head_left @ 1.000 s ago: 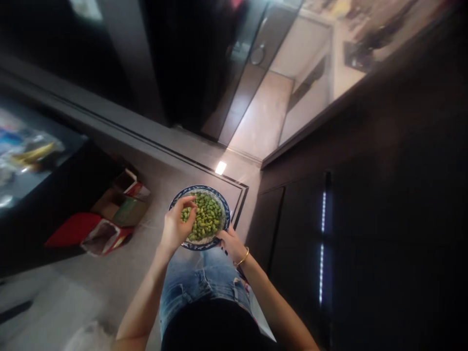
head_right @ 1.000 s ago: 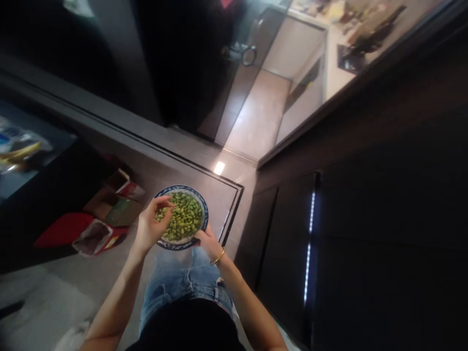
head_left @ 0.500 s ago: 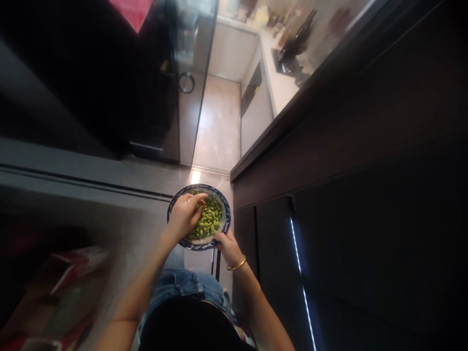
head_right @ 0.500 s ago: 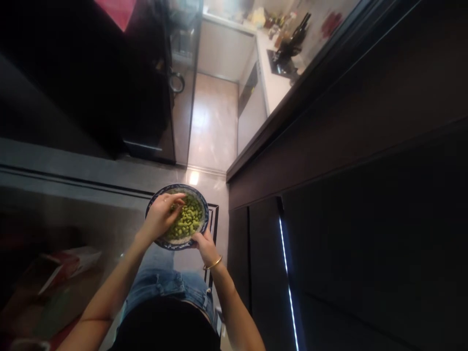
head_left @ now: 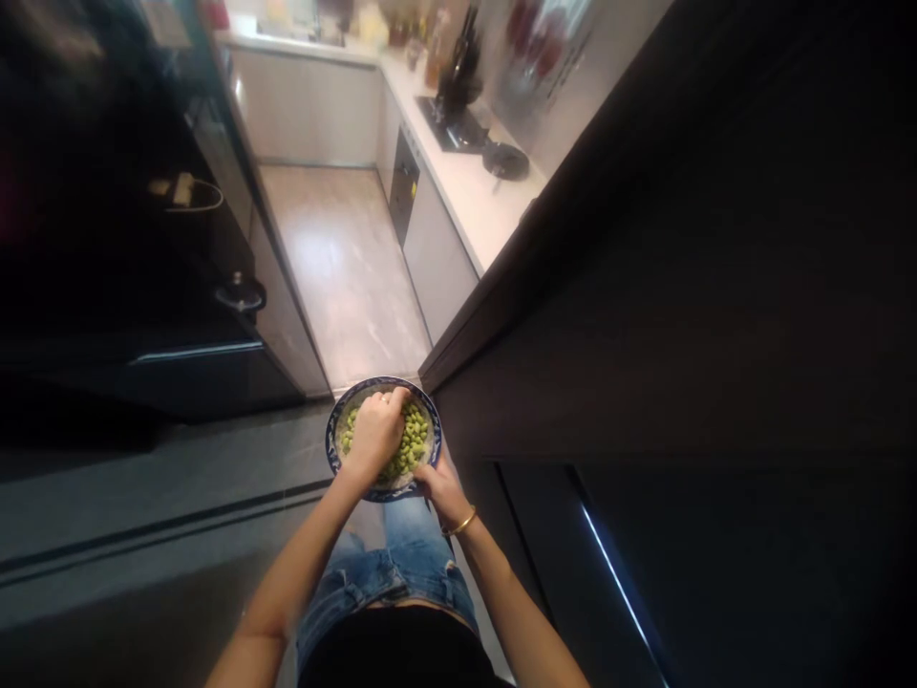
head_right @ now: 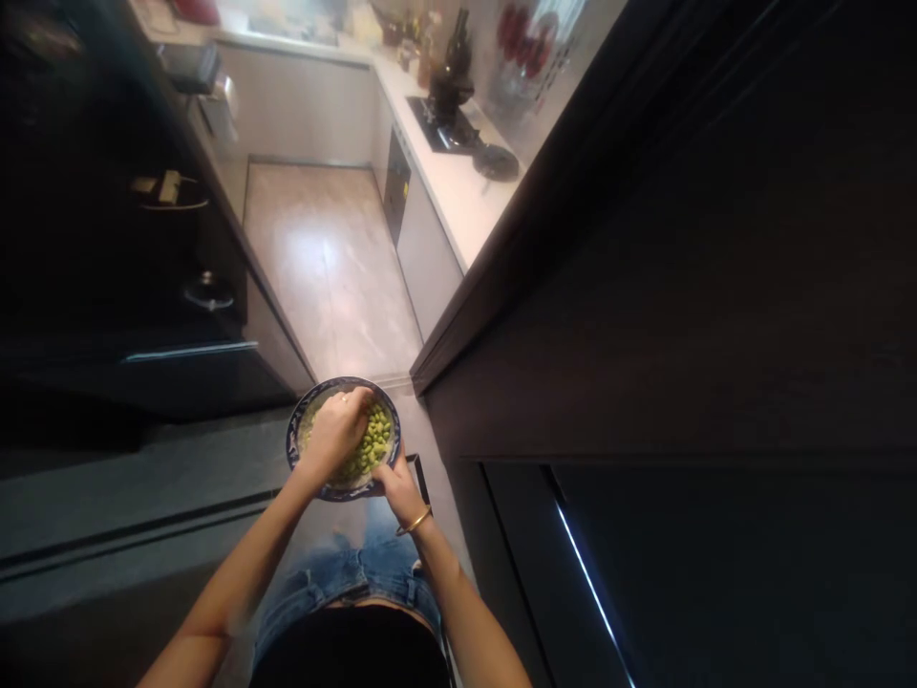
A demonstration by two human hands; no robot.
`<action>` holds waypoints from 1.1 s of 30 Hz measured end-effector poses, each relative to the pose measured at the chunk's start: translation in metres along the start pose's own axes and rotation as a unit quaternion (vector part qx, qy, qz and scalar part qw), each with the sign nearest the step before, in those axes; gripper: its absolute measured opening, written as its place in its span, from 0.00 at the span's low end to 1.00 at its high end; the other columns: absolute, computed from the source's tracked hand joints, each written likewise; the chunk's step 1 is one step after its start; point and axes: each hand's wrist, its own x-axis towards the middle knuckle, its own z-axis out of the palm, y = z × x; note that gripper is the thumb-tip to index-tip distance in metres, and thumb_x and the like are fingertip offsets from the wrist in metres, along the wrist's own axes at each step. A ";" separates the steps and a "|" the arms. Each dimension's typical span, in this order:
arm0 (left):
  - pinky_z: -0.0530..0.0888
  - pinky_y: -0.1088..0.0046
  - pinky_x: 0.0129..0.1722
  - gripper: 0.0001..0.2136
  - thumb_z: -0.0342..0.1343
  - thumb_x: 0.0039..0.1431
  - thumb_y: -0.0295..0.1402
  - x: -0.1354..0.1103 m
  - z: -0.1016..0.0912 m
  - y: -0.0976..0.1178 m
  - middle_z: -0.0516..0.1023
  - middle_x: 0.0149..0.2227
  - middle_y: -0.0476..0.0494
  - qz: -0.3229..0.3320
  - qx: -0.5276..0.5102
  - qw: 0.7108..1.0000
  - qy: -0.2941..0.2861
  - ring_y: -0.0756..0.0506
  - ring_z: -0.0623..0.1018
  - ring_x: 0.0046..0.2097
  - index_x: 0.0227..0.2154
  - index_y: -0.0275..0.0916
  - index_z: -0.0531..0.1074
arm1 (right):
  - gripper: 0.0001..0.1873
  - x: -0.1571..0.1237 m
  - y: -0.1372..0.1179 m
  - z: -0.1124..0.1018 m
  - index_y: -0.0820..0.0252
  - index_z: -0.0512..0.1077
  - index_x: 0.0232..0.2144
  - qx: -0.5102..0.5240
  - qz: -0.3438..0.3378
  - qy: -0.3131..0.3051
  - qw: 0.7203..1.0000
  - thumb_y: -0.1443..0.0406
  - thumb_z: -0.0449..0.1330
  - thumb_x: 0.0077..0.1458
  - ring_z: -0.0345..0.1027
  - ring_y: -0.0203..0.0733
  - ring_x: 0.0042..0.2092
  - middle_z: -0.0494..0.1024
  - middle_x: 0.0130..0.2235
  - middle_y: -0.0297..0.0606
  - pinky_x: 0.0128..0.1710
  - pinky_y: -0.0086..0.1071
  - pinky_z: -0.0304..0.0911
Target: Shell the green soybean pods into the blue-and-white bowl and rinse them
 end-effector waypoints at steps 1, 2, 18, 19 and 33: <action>0.72 0.67 0.42 0.14 0.49 0.58 0.22 0.027 0.004 -0.006 0.77 0.38 0.41 -0.012 -0.017 1.000 -0.004 0.42 0.76 0.42 0.46 0.37 0.68 | 0.30 0.027 -0.011 -0.001 0.55 0.66 0.48 -0.001 0.002 -0.003 1.000 0.68 0.59 0.38 0.70 0.42 0.45 0.76 0.44 0.34 0.46 0.35 0.68; 0.73 0.67 0.42 0.13 0.50 0.59 0.22 0.055 0.007 -0.012 0.77 0.37 0.41 -0.022 -0.036 0.999 -0.005 0.42 0.76 0.41 0.46 0.38 0.67 | 0.30 0.054 -0.023 -0.002 0.55 0.66 0.48 -0.003 0.001 -0.006 1.000 0.68 0.58 0.38 0.70 0.43 0.45 0.76 0.43 0.34 0.47 0.36 0.68; 0.74 0.71 0.43 0.12 0.55 0.60 0.29 0.478 -0.078 -0.151 0.77 0.36 0.49 -0.068 -0.195 0.951 0.231 0.48 0.78 0.39 0.47 0.41 0.69 | 0.32 0.485 -0.254 0.049 0.57 0.65 0.53 -0.049 -0.024 -0.081 0.995 0.67 0.58 0.41 0.70 0.43 0.45 0.77 0.45 0.36 0.50 0.39 0.68; 0.74 0.71 0.44 0.13 0.54 0.60 0.29 0.508 -0.078 -0.164 0.77 0.38 0.48 -0.042 -0.195 0.961 0.192 0.48 0.78 0.40 0.48 0.42 0.68 | 0.32 0.512 -0.266 0.058 0.57 0.65 0.53 -0.056 -0.029 -0.084 0.994 0.67 0.58 0.42 0.70 0.43 0.45 0.77 0.45 0.37 0.51 0.39 0.67; 0.70 0.63 0.45 0.15 0.55 0.59 0.29 0.901 -0.097 -0.318 0.77 0.38 0.45 0.036 -0.023 0.999 0.005 0.41 0.73 0.43 0.50 0.39 0.67 | 0.33 0.850 -0.438 0.177 0.56 0.64 0.54 -0.108 -0.054 -0.084 0.989 0.68 0.56 0.42 0.68 0.42 0.43 0.76 0.44 0.35 0.50 0.39 0.67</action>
